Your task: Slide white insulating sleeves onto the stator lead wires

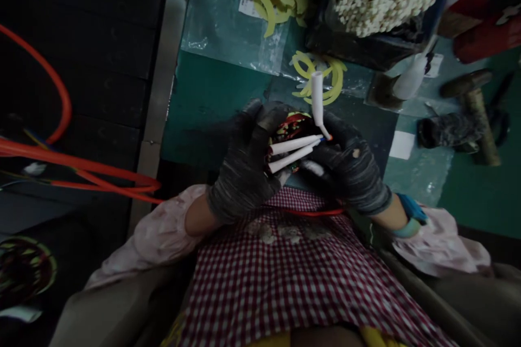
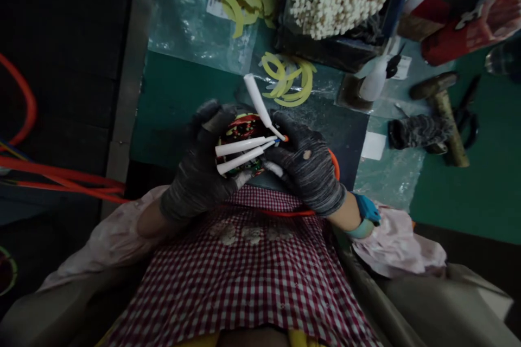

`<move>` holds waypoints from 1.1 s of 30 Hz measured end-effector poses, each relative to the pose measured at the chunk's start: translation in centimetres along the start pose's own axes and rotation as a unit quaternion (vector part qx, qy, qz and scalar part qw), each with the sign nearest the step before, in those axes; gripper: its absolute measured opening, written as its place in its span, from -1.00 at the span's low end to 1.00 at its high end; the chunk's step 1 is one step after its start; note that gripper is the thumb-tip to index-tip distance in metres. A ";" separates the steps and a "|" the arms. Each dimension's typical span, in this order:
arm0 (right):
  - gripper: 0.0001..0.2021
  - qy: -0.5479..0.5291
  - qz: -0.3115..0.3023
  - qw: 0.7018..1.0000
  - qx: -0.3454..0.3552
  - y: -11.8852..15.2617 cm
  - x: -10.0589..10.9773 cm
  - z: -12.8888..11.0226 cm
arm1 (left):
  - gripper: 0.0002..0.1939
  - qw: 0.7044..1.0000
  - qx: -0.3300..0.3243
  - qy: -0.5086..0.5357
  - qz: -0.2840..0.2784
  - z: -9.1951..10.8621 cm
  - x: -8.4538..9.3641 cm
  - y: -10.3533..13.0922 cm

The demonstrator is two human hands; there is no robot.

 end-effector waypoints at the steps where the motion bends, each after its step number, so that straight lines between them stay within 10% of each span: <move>1: -0.64 -0.003 -0.007 1.000 0.012 -0.1 0.1 0.4 | -0.15 1.000 -0.004 -0.009 -0.008 0.3 0.0 -0.3; 8: -0.65 -0.024 -0.063 0.996 0.064 0.6 0.0 2.7 | -0.14 0.997 -0.016 -0.035 -0.069 1.1 -0.2 -1.4; 22: -0.43 -0.024 -0.046 0.995 -0.089 -0.3 -0.6 0.4 | -0.24 0.999 0.002 -0.016 -0.043 0.8 0.0 -1.4; 30: -0.72 -0.130 -0.158 0.979 0.017 -6.5 -0.6 2.5 | -0.10 0.987 0.021 0.100 -0.125 -5.9 2.2 -3.5; 33: -0.73 -0.203 -0.191 0.959 0.055 -9.2 -2.0 3.3 | -0.03 0.998 0.012 -0.033 -0.042 -7.0 4.1 -4.2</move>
Point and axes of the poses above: each hand's wrist, its own y-axis away from the middle knuckle, its own x-axis out of the back of the hand, z = x × y, the point moved 2 cm from there along -y, towards the middle knuckle, and after that the axes turned 3 degrees about z, right-handed, at the moved point
